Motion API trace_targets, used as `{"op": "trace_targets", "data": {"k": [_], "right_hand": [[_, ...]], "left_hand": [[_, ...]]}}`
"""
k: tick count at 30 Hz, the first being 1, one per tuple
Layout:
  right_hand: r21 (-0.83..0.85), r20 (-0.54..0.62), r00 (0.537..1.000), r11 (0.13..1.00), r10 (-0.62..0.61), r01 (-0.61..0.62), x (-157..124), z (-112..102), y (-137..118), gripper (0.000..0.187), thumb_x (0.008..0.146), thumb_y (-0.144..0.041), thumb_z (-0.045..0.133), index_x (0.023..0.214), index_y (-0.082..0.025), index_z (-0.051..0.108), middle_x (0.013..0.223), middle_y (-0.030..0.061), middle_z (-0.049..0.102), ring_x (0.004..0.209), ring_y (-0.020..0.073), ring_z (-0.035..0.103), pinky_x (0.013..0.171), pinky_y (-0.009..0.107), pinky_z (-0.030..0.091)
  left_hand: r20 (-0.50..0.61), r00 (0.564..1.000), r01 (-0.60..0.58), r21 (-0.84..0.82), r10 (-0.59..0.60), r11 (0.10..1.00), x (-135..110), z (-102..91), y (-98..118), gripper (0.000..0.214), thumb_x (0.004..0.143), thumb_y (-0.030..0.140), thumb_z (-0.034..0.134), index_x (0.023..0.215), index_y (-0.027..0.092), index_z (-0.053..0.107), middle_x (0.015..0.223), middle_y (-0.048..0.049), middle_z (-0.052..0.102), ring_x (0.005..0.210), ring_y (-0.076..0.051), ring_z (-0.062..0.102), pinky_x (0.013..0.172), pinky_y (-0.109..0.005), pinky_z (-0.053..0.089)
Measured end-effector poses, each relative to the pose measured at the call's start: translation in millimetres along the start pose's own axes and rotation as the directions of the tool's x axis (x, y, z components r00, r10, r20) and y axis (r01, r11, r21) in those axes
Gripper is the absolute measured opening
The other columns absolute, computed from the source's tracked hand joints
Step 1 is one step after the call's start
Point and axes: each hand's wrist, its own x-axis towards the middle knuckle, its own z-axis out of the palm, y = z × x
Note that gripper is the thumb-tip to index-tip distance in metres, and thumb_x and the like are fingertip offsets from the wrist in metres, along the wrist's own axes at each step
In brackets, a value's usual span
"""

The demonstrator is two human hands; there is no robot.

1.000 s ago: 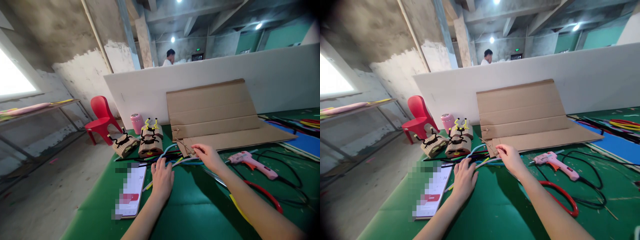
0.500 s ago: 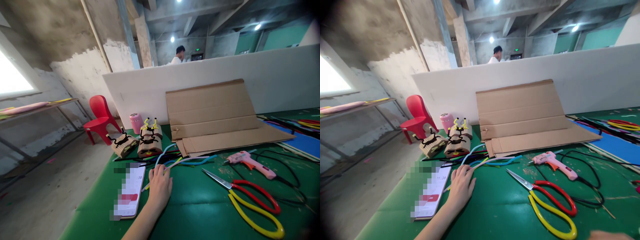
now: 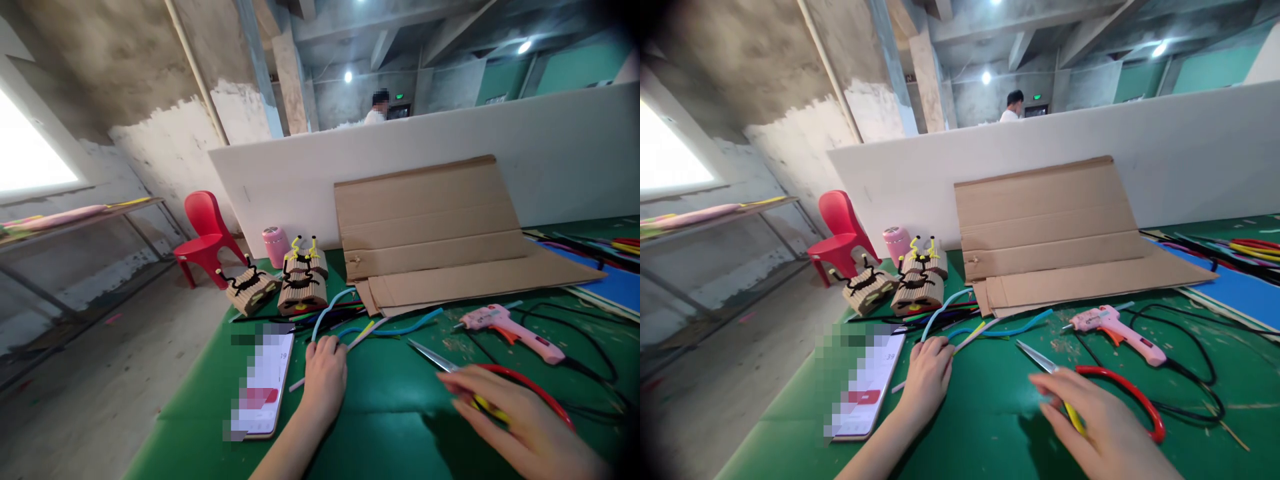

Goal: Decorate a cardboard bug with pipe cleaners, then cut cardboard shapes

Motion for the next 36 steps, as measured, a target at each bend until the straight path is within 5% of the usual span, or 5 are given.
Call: {"op": "trace_targets", "data": {"k": [7,13,25,32,36], "right_hand": [[-0.162,0.168,0.965,0.960,-0.199,0.227,124.1,66.0,-49.9,0.035,0.080,-0.015,0.045,0.113,-0.021,0.055,0.111,0.0064,0.058,0.097,0.0185,0.056,0.082,0.028,0.044],[-0.284,0.138,0.982,0.945,-0.131,0.166,158.5,93.3,-36.2,0.031,0.078,-0.012,0.047,0.106,-0.019,0.060,0.103,0.0063,0.061,0.088,0.0184,0.059,0.072,0.025,0.043],[-0.563,0.083,0.997,0.825,-0.006,0.052,164.8,15.1,21.5,0.039,0.077,-0.022,0.054,0.115,-0.015,0.055,0.109,0.0116,0.057,0.093,0.0244,0.055,0.072,0.031,0.041],[-0.647,0.212,0.975,0.739,-0.060,0.186,163.3,17.1,20.2,0.049,0.061,-0.020,0.068,0.109,-0.023,0.059,0.107,0.0089,0.057,0.096,0.0272,0.050,0.073,0.034,0.039],[-0.669,0.223,0.969,0.705,-0.111,0.235,162.8,15.3,17.8,0.020,0.075,-0.018,0.057,0.093,-0.023,0.065,0.096,0.0064,0.062,0.094,0.0246,0.051,0.075,0.035,0.037]], "left_hand": [[0.047,0.997,-0.068,0.026,0.066,0.997,-7.2,-1.6,3.2,0.028,0.079,0.009,0.041,0.093,0.021,0.062,0.102,-0.0067,0.061,0.095,-0.021,0.053,0.081,-0.036,0.041],[-0.057,0.989,0.146,0.142,-0.139,0.979,15.6,-6.7,-9.4,0.042,0.081,0.018,0.042,0.122,0.010,0.045,0.125,-0.0193,0.045,0.116,-0.033,0.038,0.092,-0.049,0.029],[0.020,0.992,0.116,0.302,-0.128,0.946,72.0,1.3,-31.8,0.027,0.083,0.030,0.051,0.106,0.015,0.053,0.108,-0.0068,0.056,0.092,-0.019,0.056,0.077,-0.040,0.047],[-0.006,0.995,0.096,0.346,-0.100,0.933,89.2,1.8,-39.3,0.029,0.084,0.029,0.051,0.109,0.016,0.052,0.110,-0.0075,0.056,0.093,-0.019,0.057,0.077,-0.040,0.048],[-0.041,0.995,0.101,0.335,-0.092,0.937,85.5,4.6,-37.2,0.027,0.084,0.029,0.050,0.108,0.016,0.053,0.111,-0.0071,0.055,0.095,-0.020,0.056,0.080,-0.042,0.047]]}}
